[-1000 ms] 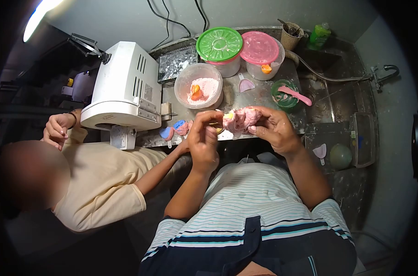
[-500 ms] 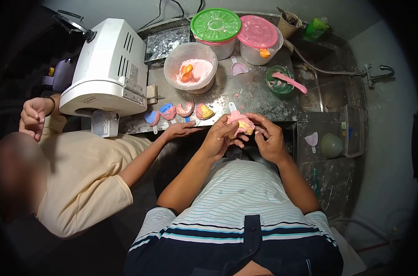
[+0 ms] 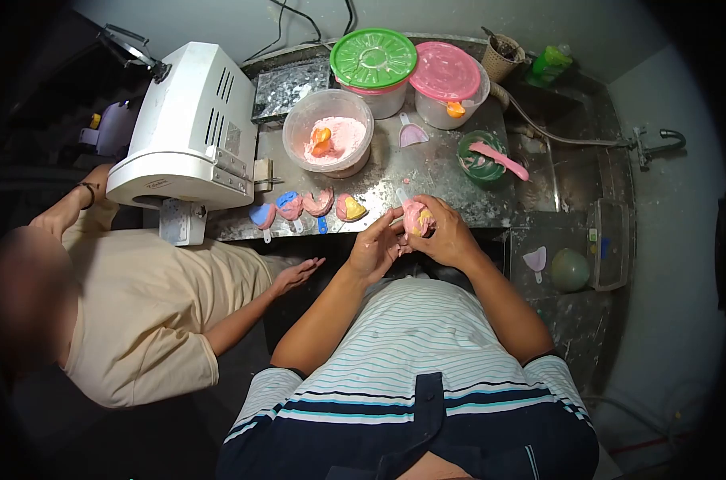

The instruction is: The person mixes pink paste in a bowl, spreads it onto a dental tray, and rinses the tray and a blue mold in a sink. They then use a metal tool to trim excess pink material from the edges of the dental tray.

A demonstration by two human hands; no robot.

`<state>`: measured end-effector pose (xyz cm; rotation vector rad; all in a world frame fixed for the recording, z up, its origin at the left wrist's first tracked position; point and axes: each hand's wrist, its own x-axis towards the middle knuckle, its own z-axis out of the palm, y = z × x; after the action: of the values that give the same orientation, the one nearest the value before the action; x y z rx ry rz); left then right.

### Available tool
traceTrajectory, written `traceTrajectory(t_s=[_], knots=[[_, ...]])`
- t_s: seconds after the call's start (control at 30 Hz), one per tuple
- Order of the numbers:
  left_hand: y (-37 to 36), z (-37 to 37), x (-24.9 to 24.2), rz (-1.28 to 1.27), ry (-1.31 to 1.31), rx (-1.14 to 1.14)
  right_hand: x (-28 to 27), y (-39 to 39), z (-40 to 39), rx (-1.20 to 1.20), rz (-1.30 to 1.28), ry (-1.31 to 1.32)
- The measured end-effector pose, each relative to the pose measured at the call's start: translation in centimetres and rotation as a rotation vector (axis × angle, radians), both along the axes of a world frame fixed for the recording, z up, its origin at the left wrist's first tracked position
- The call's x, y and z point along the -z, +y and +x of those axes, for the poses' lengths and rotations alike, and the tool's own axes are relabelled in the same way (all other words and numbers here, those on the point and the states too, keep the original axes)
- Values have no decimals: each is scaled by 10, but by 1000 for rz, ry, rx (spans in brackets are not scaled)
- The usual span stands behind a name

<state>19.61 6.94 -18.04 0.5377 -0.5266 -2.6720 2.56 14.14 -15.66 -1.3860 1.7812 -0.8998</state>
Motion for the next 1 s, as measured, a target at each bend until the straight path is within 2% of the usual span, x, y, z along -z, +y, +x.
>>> traceTrajectory(t_s=[0.1, 0.23, 0.3, 0.5, 0.57, 0.63, 0.77, 0.87, 0.97, 1.0], knots=[[-6, 1, 5, -27, -82, -53, 13, -12, -4, -45, -11, 82], [-18, 7, 19, 123, -130, -161, 17, -28, -6, -152, -53, 51], [-22, 11, 20, 195, -144, -203, 18, -34, -6, -300, -201, 126], [-21, 12, 31, 162, -148, -208, 24, -37, -6, -315, -121, 94], [-19, 15, 30, 143, -176, -195, 29, -36, -10, -282, -58, 157], [-18, 18, 27, -96, -485, -150, 37, -39, -12, -245, -40, 251], [-17, 39, 42, -157, -677, -209, 70, -61, -16, -275, -40, 353], [-14, 58, 47, -196, -735, -251, 102, -73, -11, -326, -371, 473], [-10, 73, 41, -244, -775, -277, 65, -54, -11, -327, -292, 438], [-9, 77, 40, -236, -753, -289, 52, -43, -14, -302, -244, 330]])
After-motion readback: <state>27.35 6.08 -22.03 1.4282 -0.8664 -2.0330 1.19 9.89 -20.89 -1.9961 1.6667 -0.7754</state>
